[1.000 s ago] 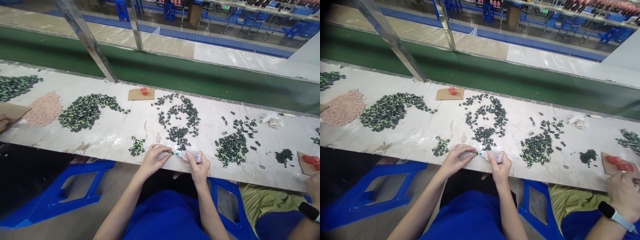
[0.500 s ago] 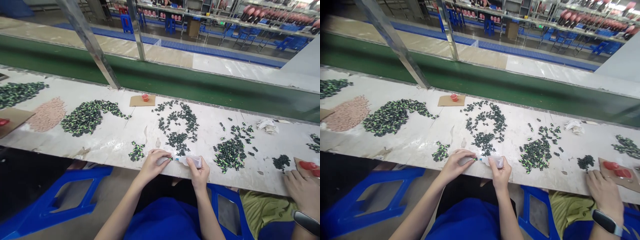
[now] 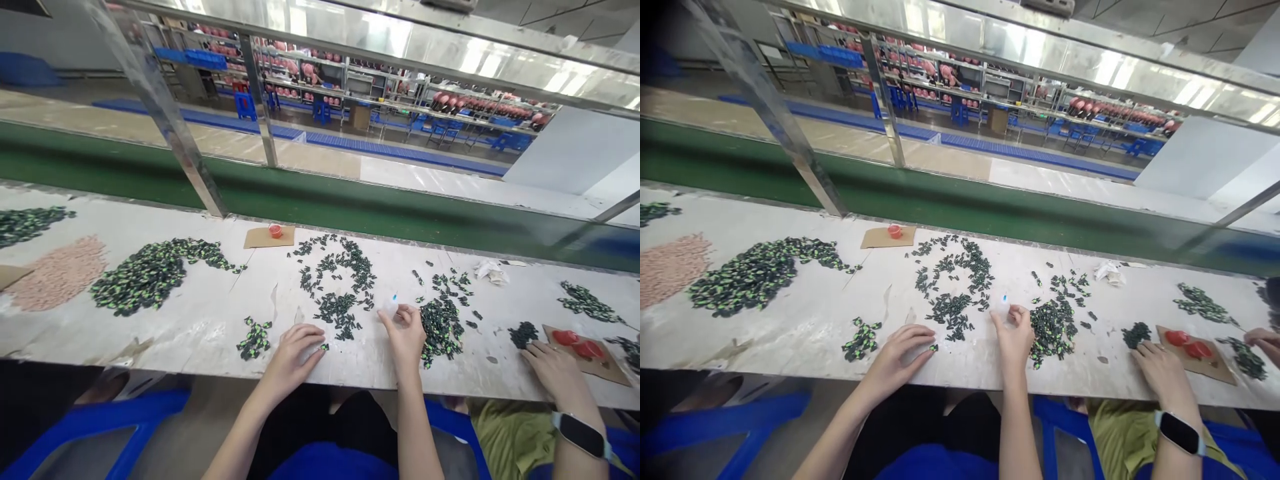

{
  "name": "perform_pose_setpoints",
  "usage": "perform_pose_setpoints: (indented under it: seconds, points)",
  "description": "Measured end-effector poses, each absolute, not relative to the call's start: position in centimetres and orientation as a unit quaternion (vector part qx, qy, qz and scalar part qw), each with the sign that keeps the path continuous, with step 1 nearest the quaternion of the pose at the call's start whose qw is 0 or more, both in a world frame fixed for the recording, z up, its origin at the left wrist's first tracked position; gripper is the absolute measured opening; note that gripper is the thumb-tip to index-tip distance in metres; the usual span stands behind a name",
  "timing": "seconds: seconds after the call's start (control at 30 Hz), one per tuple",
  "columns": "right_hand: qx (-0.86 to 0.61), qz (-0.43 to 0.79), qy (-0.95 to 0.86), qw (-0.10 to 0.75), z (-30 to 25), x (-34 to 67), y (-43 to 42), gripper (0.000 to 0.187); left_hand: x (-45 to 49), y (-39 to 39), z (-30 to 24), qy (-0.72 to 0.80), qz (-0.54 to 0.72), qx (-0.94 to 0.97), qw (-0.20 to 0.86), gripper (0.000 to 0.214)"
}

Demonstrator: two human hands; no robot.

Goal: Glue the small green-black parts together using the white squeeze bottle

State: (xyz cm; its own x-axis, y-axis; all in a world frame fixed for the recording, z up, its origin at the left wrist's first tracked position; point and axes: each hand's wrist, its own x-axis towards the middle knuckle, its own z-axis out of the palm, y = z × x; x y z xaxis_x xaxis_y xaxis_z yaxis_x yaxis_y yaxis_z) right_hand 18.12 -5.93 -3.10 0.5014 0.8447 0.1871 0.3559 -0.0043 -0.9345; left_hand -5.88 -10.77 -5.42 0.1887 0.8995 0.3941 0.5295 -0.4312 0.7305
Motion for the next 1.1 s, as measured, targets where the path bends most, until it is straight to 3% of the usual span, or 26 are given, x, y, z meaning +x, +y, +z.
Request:
perform_pose_setpoints:
  seconds: [0.13, 0.2, 0.3, 0.47, 0.67, 0.9, 1.1]
  points:
    - [-0.685, 0.137, -0.46, 0.548, -3.2, 17.1, -7.7, 0.072, -5.9, -10.7, -5.6, 0.488, 0.403, 0.741, 0.226, 0.011]
    - [-0.694, 0.068, -0.471, 0.541, -3.4, 16.0, -9.2, 0.063, -5.8, -10.6, -5.8, 0.491, 0.403, 0.738, 0.229, 0.011]
    - [-0.687, 0.026, -0.538, 0.489, -4.2, 14.1, -10.6, 0.034, -5.6, -10.7, -6.1, 0.502, 0.407, 0.727, 0.232, 0.01]
    - [-0.695, 0.031, -0.592, 0.406, -5.2, 12.2, -9.8, 0.033, -5.5, -11.1, -6.0, 0.536, 0.433, 0.682, 0.245, 0.016]
    - [-0.678, 0.107, -0.593, 0.421, -4.4, 12.3, -9.4, 0.036, -5.0, -11.1, -5.1, 0.544, 0.485, 0.625, 0.28, 0.015]
    - [-0.543, 0.375, -0.554, 0.509, -2.5, 11.1, -11.2, 0.02, -3.8, -10.6, -4.0, 0.525, 0.509, 0.611, 0.304, 0.016]
    - [-0.557, 0.402, -0.499, 0.528, -2.6, 10.6, -11.4, 0.017, -3.5, -10.6, -3.5, 0.503, 0.507, 0.643, 0.277, 0.016]
